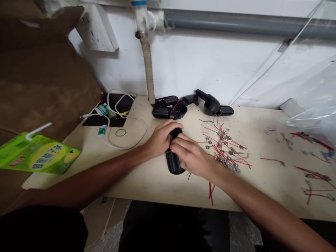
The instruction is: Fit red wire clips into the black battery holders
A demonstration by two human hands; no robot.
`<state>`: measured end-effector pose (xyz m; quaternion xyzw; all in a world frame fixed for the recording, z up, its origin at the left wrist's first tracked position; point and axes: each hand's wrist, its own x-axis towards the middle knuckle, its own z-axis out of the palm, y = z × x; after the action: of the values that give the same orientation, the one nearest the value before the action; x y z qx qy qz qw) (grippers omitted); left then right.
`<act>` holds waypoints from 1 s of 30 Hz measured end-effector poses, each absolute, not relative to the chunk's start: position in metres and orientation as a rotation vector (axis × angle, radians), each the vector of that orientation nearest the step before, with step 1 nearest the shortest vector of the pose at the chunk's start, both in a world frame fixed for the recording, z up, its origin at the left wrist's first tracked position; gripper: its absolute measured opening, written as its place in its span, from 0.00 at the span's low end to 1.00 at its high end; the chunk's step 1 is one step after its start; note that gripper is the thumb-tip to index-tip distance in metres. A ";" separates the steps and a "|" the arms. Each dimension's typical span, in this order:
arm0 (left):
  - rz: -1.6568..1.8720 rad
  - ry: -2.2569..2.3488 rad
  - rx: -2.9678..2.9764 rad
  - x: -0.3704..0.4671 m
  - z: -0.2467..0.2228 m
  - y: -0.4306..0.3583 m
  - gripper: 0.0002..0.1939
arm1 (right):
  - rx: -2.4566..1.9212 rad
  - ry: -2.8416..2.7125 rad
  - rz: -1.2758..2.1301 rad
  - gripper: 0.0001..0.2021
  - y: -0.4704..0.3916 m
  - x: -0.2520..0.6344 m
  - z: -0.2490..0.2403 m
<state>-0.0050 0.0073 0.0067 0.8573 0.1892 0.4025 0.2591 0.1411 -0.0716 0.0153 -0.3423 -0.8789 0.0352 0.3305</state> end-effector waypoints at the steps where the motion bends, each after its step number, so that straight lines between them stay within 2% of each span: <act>1: 1.095 0.519 2.327 -0.005 0.007 0.007 0.20 | -0.894 -2.305 0.084 0.10 -0.072 0.141 0.015; 8: 1.116 0.532 2.352 -0.005 0.007 0.007 0.20 | -0.891 -2.373 -0.082 0.13 -0.075 0.136 0.020; 14: 1.074 0.550 2.360 -0.006 0.009 0.008 0.23 | -0.957 -2.194 0.196 0.09 -0.070 0.134 0.020; 18: 1.071 0.521 2.366 -0.008 0.008 0.013 0.22 | -0.953 -2.113 0.268 0.07 -0.066 0.135 0.020; 22: 1.076 0.502 2.390 -0.010 0.010 0.018 0.24 | -1.007 -2.007 0.234 0.02 -0.066 0.138 0.018; 25: 1.148 0.507 2.399 -0.012 0.013 0.018 0.28 | -1.183 -1.868 0.259 0.09 -0.065 0.139 0.016; 30: 1.167 0.578 2.413 -0.012 0.019 0.014 0.33 | -1.376 -1.519 0.695 0.21 -0.061 0.137 0.015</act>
<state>-0.0118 0.0137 0.0189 0.8626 0.2066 0.4169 0.1984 0.1368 -0.0607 0.0146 -0.5614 -0.6197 0.2837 0.4693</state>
